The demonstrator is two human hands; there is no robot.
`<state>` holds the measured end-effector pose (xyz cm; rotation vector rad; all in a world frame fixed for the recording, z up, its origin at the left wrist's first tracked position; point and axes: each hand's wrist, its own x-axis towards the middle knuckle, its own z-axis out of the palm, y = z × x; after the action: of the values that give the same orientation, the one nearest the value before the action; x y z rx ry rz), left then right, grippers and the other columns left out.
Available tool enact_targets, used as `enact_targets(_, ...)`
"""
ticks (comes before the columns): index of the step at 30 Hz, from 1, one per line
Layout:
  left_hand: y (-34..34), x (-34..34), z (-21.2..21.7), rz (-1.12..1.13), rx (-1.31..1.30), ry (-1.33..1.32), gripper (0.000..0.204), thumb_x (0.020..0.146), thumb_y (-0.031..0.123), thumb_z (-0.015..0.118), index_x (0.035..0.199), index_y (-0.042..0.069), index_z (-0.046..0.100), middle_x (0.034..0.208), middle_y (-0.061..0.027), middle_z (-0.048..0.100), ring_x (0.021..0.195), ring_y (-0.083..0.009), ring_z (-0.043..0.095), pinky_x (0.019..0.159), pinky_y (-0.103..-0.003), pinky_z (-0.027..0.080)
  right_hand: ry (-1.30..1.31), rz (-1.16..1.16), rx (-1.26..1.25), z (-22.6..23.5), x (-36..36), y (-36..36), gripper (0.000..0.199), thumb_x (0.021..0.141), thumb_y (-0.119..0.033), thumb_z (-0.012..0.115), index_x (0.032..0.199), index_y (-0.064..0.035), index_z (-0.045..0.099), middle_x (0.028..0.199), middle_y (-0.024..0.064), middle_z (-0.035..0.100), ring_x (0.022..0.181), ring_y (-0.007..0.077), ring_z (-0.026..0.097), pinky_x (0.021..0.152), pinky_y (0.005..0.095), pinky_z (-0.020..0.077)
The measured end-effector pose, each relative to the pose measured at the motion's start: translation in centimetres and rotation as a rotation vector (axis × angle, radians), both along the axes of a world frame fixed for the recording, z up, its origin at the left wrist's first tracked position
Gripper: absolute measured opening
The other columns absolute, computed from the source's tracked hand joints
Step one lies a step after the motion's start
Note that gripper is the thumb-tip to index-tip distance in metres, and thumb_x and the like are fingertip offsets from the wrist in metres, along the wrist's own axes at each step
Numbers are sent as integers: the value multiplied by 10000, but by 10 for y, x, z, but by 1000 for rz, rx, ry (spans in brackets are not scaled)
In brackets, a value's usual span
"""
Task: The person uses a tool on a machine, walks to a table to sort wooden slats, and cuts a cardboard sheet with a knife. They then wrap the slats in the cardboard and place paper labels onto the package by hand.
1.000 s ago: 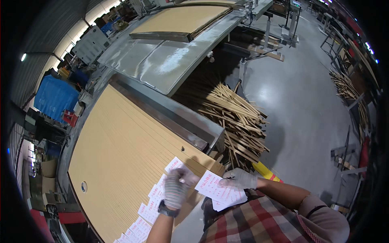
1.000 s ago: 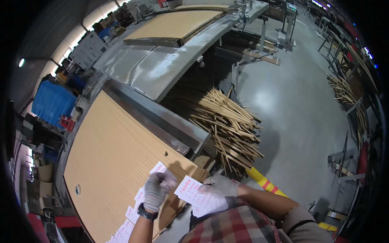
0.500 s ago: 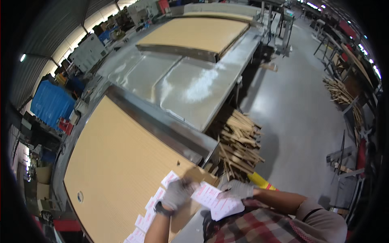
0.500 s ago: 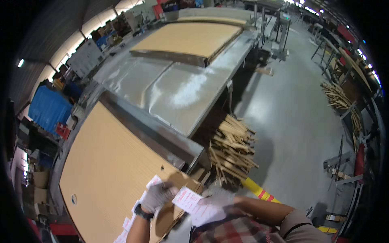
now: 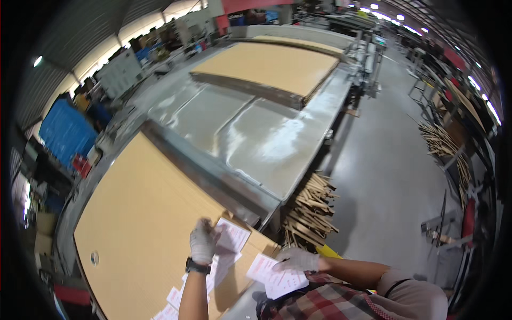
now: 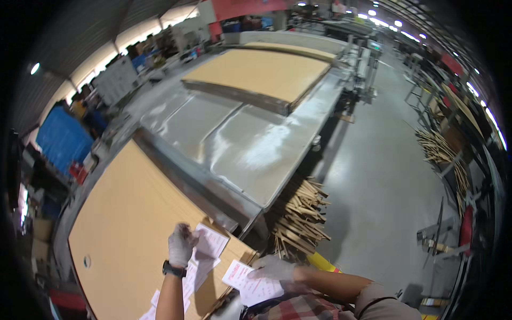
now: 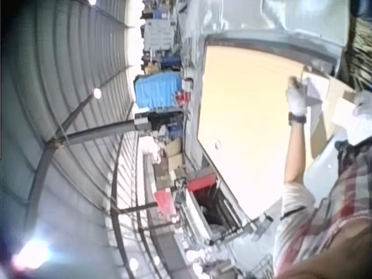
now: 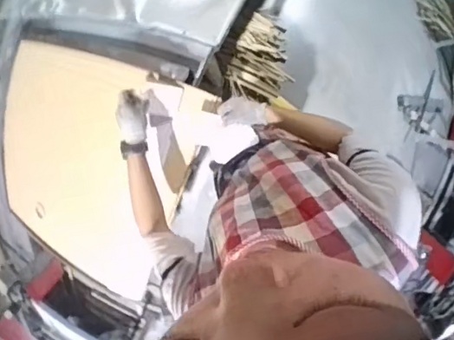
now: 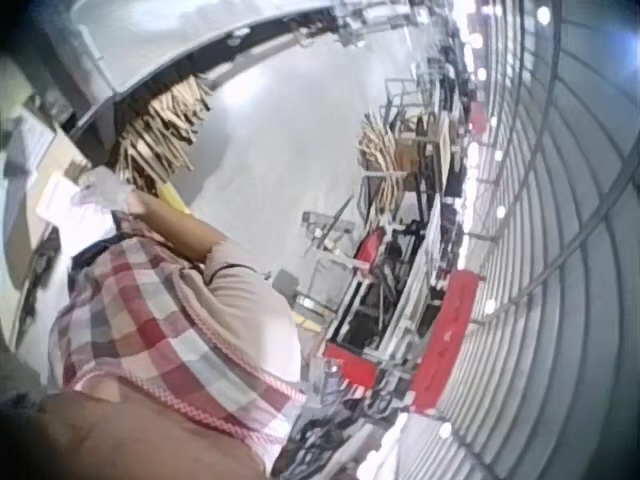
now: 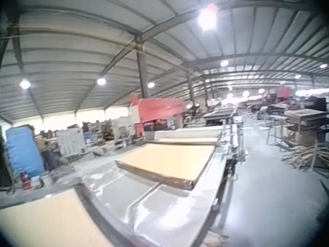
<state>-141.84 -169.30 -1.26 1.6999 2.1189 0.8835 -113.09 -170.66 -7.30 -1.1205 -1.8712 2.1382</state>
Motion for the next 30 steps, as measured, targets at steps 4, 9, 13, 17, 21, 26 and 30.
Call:
enact_targets(4,-43,48,8,153,307,-492,438,844,191,640,1178,-26,458,955,-170,567,872,-259,567,768,-330,473,111,-428,-71,26,-6,0,290,817,-255,676,956,-3,646,824,59,654,736,112,610,666,260,486)
enact_targets(9,-134,114,33,157,-80,-1734,318,926,250,491,1168,45,507,981,-106,591,968,-230,573,787,-322,490,212,-397,400,26,-38,-6,270,855,-218,618,1040,-22,603,1022,81,601,932,154,569,794,303,461)
enact_targets(13,-162,86,29,42,86,-1412,368,932,318,478,1171,40,502,1052,-124,554,938,-226,560,757,-307,464,422,-90,54,35,-72,-49,578,768,-173,639,1291,-23,446,1247,183,520,1143,318,504,946,384,427)
enact_targets(17,-200,95,61,114,259,-1064,391,896,308,554,1173,38,496,1058,-127,535,900,-211,548,741,-310,459,277,-8,449,72,-73,-90,554,800,-324,612,1287,-101,475,1217,179,550,1123,346,516,942,387,422)
enact_targets(21,-278,61,9,115,328,-1135,471,859,261,615,1228,28,438,1059,-147,516,940,-236,527,842,-359,440,108,296,516,74,-94,-138,432,843,-307,544,1216,-88,543,1140,178,595,1062,340,560,898,396,454)
enact_targets(26,-362,30,-54,-312,-465,-440,527,846,237,617,1283,24,416,1064,-168,547,934,-268,561,831,-371,456,166,646,1007,25,-141,-224,253,837,-267,526,1021,-155,659,927,121,671,783,321,629,698,441,507)
enact_targets(30,-400,9,-39,-329,-605,-402,513,847,231,604,1281,24,426,1042,-187,572,944,-278,580,837,-376,464,314,958,1000,1,-193,-302,270,831,-336,545,998,-163,668,906,118,677,760,310,637,682,445,510)
